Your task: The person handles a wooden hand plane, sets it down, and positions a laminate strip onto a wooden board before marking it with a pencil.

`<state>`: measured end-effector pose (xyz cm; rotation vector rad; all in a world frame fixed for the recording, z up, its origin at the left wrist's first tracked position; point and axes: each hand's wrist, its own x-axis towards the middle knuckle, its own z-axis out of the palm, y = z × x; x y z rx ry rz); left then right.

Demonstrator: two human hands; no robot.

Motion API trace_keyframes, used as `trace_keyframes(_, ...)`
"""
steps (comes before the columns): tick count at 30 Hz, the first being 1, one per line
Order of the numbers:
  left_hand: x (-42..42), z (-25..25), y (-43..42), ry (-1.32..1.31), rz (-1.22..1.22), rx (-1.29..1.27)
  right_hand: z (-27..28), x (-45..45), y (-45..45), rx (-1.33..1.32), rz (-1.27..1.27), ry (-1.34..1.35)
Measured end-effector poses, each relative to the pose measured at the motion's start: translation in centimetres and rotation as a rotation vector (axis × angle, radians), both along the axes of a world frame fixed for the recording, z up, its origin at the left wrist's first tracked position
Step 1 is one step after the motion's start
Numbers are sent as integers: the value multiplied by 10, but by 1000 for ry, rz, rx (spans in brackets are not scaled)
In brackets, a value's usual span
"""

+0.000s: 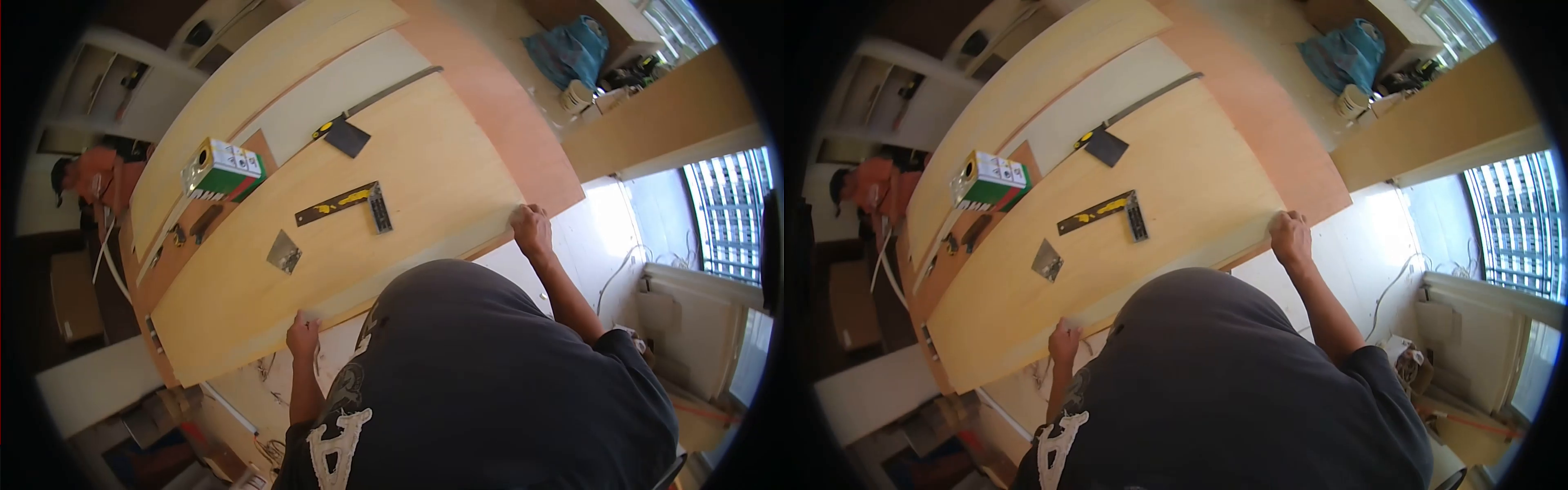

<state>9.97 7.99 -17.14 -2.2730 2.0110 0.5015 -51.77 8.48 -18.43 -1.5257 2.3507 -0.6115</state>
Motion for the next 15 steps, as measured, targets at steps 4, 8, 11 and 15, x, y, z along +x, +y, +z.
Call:
trace_keyframes(4,-2,-9,-2,9,133,-26,15,17,-4,69,61,80)
trace_keyframes(8,-8,-17,3,108,292,-69,21,32,-2,13,289,142)
trace_keyframes(11,-4,-38,11,175,470,-156,24,36,-1,-16,497,76)
trace_keyframes(15,-8,-48,16,170,527,-251,20,27,-3,-81,528,88)
